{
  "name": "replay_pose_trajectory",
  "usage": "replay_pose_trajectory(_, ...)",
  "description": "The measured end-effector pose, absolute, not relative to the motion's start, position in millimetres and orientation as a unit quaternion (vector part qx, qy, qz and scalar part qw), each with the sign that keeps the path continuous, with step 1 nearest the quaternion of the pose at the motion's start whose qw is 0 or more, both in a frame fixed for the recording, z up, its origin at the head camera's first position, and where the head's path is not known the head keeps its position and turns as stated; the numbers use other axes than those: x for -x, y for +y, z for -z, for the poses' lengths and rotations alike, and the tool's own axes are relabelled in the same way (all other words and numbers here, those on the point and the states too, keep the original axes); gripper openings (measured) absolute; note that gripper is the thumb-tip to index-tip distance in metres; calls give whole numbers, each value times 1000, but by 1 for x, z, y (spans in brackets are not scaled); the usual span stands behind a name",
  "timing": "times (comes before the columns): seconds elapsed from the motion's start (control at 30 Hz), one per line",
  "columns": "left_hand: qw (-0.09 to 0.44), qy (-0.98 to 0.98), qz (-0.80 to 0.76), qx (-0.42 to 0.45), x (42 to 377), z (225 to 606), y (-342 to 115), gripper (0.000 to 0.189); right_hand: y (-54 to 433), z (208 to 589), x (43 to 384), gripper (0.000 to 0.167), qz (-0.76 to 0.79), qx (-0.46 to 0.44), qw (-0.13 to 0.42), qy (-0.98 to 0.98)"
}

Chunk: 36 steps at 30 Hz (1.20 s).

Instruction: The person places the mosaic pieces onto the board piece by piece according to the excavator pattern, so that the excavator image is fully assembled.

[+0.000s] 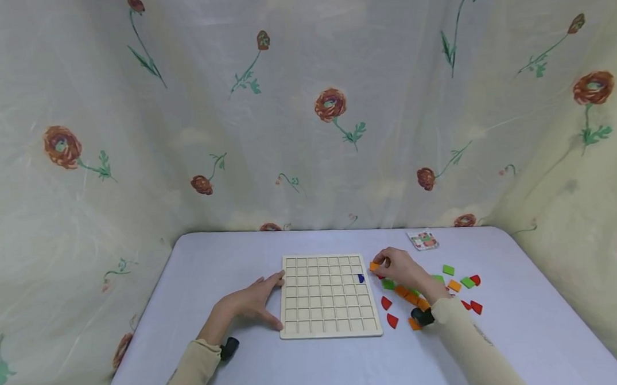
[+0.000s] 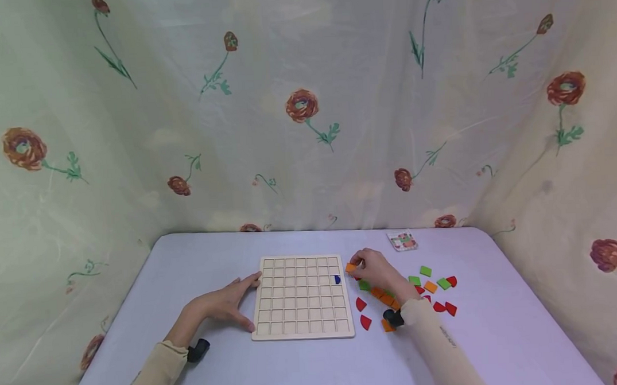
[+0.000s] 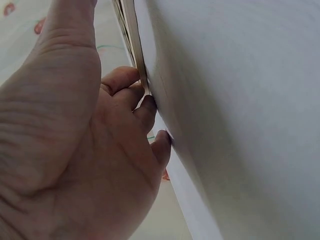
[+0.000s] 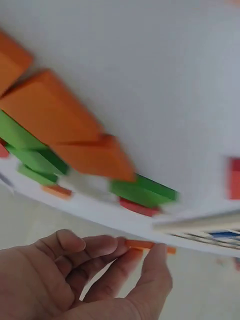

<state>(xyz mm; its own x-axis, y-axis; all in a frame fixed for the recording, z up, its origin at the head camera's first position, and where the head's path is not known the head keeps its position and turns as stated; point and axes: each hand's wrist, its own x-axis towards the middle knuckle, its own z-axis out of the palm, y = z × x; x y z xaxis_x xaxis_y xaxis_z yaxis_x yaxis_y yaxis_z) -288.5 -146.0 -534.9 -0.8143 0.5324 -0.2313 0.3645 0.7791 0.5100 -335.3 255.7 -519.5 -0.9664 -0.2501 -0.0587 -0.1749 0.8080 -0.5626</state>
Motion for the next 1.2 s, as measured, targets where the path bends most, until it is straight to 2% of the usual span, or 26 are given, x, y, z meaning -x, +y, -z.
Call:
replay_pose_trajectory(0.17, 187, 924, -224, -246, 288, 535, -146, 133, 240, 518, 315, 17, 290, 166, 80, 939)
replay_pose_trajectory(0.33, 188, 924, -230, -241, 289, 534, -146, 134, 229, 521, 304, 16, 294, 160, 102, 937)
replay_pose_trajectory(1.2, 190, 920, -241, -242, 288, 533, -145, 136, 225, 522, 301, 15, 317, 184, 118, 923)
